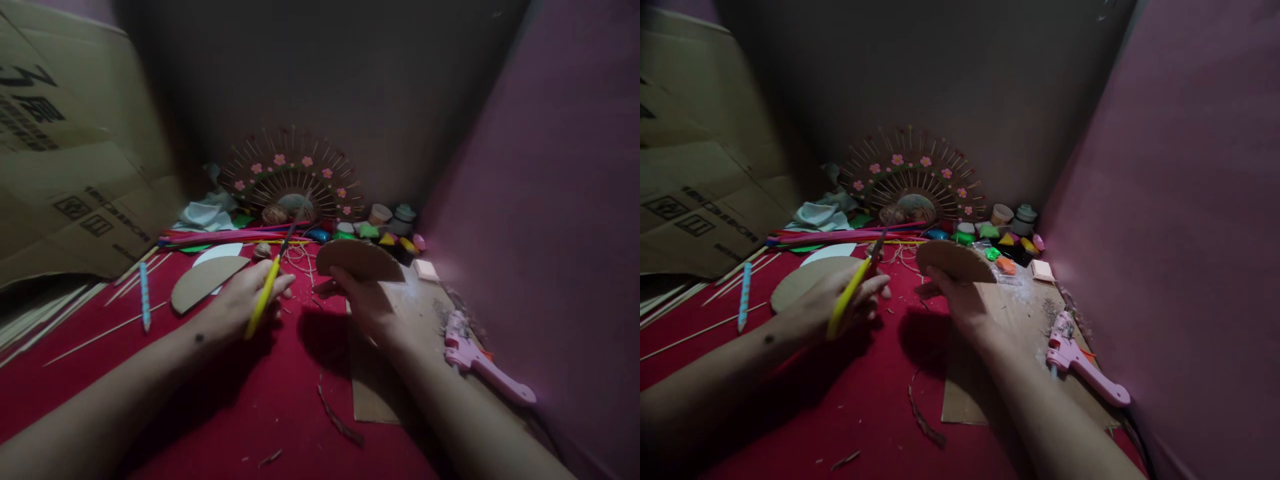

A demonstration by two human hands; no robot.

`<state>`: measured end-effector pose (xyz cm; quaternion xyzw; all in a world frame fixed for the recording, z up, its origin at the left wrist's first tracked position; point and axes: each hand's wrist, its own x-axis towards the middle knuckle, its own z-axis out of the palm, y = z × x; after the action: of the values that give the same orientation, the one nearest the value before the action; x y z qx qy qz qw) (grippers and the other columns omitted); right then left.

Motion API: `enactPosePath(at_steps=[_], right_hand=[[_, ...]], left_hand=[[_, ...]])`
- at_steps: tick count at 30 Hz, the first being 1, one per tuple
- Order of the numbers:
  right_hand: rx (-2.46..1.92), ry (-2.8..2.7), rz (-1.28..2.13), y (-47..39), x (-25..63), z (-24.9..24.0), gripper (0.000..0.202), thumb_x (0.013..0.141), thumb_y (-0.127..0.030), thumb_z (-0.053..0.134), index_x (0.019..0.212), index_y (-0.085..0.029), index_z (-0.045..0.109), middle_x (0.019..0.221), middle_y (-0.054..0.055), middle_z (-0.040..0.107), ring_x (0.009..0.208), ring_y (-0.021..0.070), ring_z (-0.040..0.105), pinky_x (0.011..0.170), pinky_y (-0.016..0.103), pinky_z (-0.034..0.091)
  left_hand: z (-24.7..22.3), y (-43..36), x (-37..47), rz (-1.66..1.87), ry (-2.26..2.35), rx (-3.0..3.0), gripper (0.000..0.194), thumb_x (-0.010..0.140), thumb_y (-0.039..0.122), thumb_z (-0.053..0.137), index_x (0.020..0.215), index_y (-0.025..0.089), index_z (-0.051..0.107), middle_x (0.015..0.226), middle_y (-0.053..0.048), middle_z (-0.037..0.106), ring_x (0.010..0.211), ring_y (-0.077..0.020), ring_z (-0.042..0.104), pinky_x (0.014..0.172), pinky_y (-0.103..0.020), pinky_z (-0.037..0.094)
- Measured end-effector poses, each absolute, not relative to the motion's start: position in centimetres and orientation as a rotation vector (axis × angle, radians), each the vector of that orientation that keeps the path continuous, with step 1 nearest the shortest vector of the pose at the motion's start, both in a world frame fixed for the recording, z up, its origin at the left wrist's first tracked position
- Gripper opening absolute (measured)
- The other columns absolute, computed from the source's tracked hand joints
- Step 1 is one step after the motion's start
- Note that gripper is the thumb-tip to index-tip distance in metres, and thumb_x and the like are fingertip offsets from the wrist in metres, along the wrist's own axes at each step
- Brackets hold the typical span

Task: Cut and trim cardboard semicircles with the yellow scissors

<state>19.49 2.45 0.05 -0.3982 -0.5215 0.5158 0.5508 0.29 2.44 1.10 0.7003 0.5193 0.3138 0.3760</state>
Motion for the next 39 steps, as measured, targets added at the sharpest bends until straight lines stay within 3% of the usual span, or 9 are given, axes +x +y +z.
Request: enactPosePath(at_steps=[5, 9, 14, 18, 20, 22, 26, 32, 39], right_hand=[[-0.889, -1.627, 0.789, 1.6, 19.7, -0.4, 0.043, 0.070, -0.016, 0.063, 0.110, -0.032, 0.064, 0.128, -0.001, 0.055, 0.123, 0.0243, 0.046, 0.107, 0.041, 0.029], [-0.927, -1.717, 0.694, 1.5, 19.5, -1.1, 0.047, 0.073, -0.012, 0.059, 0.114, -0.034, 0.061, 0.139, -0.002, 0.044, 0.130, 0.0236, 0.037, 0.111, 0.040, 0.022], [-0.886, -1.535, 0.725, 2.1, 19.3, -0.8, 0.053, 0.068, -0.011, 0.063, 0.116, -0.034, 0.060, 0.137, -0.002, 0.047, 0.126, 0.0213, 0.041, 0.106, 0.036, 0.033], [-0.887, -1.091, 1.224, 2.6, 19.5, 0.0, 0.043, 0.074, -0.033, 0.060, 0.115, -0.024, 0.058, 0.104, 0.004, 0.066, 0.077, 0.0157, 0.063, 0.065, 0.029, 0.053], [-0.846, -1.045, 1.626, 2.3, 19.4, 0.1, 0.047, 0.076, -0.052, 0.052, 0.104, -0.016, 0.064, 0.080, 0.006, 0.069, 0.052, 0.0129, 0.057, 0.044, 0.025, 0.047], [-0.834, -1.092, 1.756, 1.8, 19.1, 0.0, 0.041, 0.074, -0.050, 0.056, 0.090, -0.013, 0.066, 0.060, 0.003, 0.064, 0.036, 0.0090, 0.047, 0.032, 0.021, 0.036], [-0.886, -1.167, 1.686, 1.4, 18.8, -0.7, 0.020, 0.067, -0.026, 0.068, 0.081, -0.012, 0.064, 0.051, 0.000, 0.060, 0.033, 0.0090, 0.046, 0.031, 0.020, 0.036], [-0.808, -1.116, 1.621, 2.2, 19.1, -1.2, 0.027, 0.069, -0.028, 0.068, 0.091, -0.013, 0.061, 0.060, 0.001, 0.064, 0.039, 0.0118, 0.055, 0.032, 0.020, 0.041], [-0.761, -1.103, 1.672, 2.1, 19.0, -1.1, 0.033, 0.070, -0.028, 0.069, 0.100, -0.019, 0.059, 0.076, 0.003, 0.067, 0.050, 0.0129, 0.060, 0.043, 0.024, 0.049]], left_hand=[[2.2, 1.6, 0.5, 0.907, 0.907, 1.171, 0.029, 0.074, 0.043, 0.061, 0.076, 0.015, 0.053, 0.051, 0.003, 0.048, 0.045, -0.0075, 0.044, 0.042, -0.021, 0.033], [2.0, 1.2, 0.8, 0.931, 0.881, 1.056, 0.024, 0.069, 0.028, 0.069, 0.079, 0.018, 0.050, 0.057, 0.007, 0.046, 0.046, -0.0039, 0.042, 0.044, -0.018, 0.034], [1.7, 1.8, 0.7, 0.930, 0.944, 1.048, 0.025, 0.065, 0.017, 0.070, 0.079, 0.018, 0.050, 0.051, 0.007, 0.046, 0.041, -0.0036, 0.041, 0.039, -0.016, 0.030], [2.2, 1.7, 0.6, 0.986, 1.009, 1.092, 0.024, 0.066, 0.016, 0.069, 0.081, 0.019, 0.050, 0.050, 0.007, 0.048, 0.041, -0.0041, 0.043, 0.039, -0.015, 0.030], [2.3, 1.6, 0.7, 0.987, 1.055, 1.143, 0.024, 0.066, 0.016, 0.068, 0.081, 0.019, 0.049, 0.049, 0.008, 0.048, 0.040, -0.0046, 0.043, 0.038, -0.016, 0.031], [2.1, 1.5, 0.9, 0.971, 1.075, 1.183, 0.024, 0.067, 0.019, 0.068, 0.082, 0.019, 0.049, 0.050, 0.007, 0.049, 0.040, -0.0051, 0.044, 0.038, -0.017, 0.032], [1.5, 1.9, 0.8, 0.994, 1.045, 1.197, 0.022, 0.073, 0.033, 0.065, 0.079, 0.017, 0.051, 0.051, 0.005, 0.051, 0.039, -0.0055, 0.043, 0.036, -0.018, 0.030], [1.3, 2.7, -0.1, 1.076, 1.030, 1.168, 0.023, 0.073, 0.034, 0.066, 0.083, 0.015, 0.055, 0.066, -0.001, 0.060, 0.043, -0.0057, 0.045, 0.036, -0.018, 0.031], [0.9, 2.5, 0.3, 1.001, 1.066, 1.232, 0.025, 0.070, 0.034, 0.069, 0.080, 0.018, 0.053, 0.045, 0.006, 0.049, 0.037, -0.0057, 0.043, 0.035, -0.016, 0.031]])
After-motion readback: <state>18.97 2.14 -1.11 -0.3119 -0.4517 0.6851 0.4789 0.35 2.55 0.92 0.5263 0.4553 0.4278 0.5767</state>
